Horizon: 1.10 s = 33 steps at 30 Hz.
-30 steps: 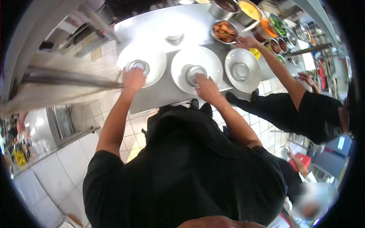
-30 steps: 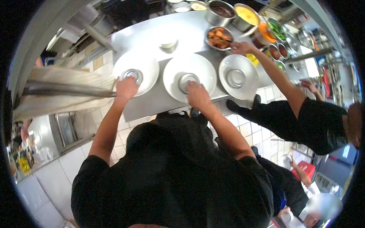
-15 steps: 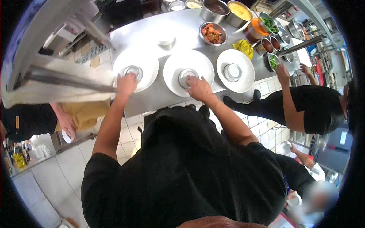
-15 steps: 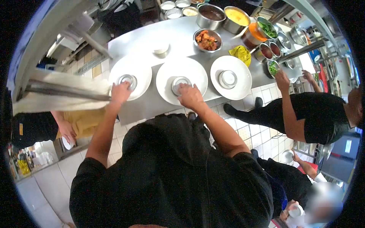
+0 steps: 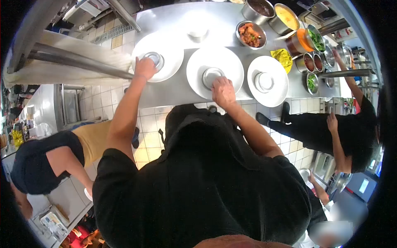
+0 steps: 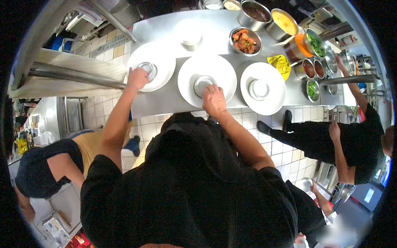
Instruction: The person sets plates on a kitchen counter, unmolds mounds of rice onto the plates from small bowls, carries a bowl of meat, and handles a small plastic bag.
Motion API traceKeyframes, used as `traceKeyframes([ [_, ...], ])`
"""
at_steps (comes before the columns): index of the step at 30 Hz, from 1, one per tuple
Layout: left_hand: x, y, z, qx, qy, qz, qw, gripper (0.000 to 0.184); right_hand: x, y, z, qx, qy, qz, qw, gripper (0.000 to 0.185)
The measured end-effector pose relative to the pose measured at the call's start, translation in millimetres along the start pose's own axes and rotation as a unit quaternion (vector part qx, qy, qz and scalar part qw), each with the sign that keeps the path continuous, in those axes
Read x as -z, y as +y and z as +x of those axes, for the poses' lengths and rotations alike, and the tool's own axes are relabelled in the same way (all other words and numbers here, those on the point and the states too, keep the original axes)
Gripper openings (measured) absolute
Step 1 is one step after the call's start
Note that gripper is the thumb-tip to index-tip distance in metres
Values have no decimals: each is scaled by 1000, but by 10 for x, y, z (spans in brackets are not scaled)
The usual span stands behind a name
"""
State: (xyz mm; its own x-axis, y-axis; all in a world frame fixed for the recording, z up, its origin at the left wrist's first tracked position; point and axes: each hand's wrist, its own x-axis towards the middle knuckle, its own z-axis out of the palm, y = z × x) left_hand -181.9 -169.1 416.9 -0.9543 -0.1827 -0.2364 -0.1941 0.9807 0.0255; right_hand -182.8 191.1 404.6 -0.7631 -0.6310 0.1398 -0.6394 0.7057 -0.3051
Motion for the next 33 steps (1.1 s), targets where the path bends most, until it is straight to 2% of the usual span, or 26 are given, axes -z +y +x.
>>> traceKeyframes([
  [1, 36, -40, 23, -2, -43, 21, 999, 23, -30, -35, 7, 1, -17, -29, 999, 19],
  [2, 82, -99, 59, -5, -60, -14, 998, 22, -72, -31, 43, 2, -23, -74, 997, 20],
  [5, 273, -234, 191, -22, -96, -107, 989, 24, 80, -66, 181, -5, -99, -72, 992, 20],
  [7, 463, -281, 214, -32, -117, -148, 981, 26, 108, -95, 220, -24, -105, -29, 994, 17],
  [9, 576, -237, 37, -16, -56, -292, 955, 25, 129, -131, 268, -57, -136, -10, 989, 15],
  [10, 605, -183, -94, -9, -26, -361, 932, 25, 66, -119, 243, -42, -95, -20, 994, 14],
  [13, 510, -72, -413, 0, 70, -459, 886, 29, -62, -90, 271, -50, -92, -39, 994, 13],
  [16, 362, 138, -875, 93, 100, -650, 748, 32, 38, -124, 403, -78, -162, -36, 983, 17],
  [19, -97, 113, -1193, 138, 26, -752, 644, 35, 84, -145, 486, -83, -193, -1, 978, 21],
  [22, -428, 36, -1485, 162, -18, -738, 655, 35, 152, -195, 560, -88, -194, -8, 977, 20],
  [25, -674, -9, -1666, 208, 14, -764, 611, 35, 348, -253, 610, -117, -168, 69, 976, 20],
  [27, -871, -110, -1727, 233, 67, -743, 623, 32, 478, -240, 628, -146, -127, 154, 969, 22],
  [28, -975, -175, -1753, 255, 86, -738, 619, 32, 656, -339, 647, -181, -144, 195, 953, 26],
  [29, -1078, -221, -1762, 275, 104, -732, 615, 33, 691, -433, 596, -213, -123, 331, 911, 30],
  [30, -1113, -225, -1758, 290, 125, -706, 633, 36, 708, -540, 540, -242, -99, 459, 849, 34],
  [31, -1128, -223, -1744, 303, 147, -680, 651, 39, 713, -592, 522, -265, -72, 578, 769, 38],
  [32, -1142, -229, -1734, 316, 167, -652, 668, 42, 404, -445, 414, -301, -124, 675, 662, 51],
  [33, -1160, -242, -1731, 321, 156, -620, 698, 43, 222, -407, 374, -254, -203, 737, 593, 54],
])
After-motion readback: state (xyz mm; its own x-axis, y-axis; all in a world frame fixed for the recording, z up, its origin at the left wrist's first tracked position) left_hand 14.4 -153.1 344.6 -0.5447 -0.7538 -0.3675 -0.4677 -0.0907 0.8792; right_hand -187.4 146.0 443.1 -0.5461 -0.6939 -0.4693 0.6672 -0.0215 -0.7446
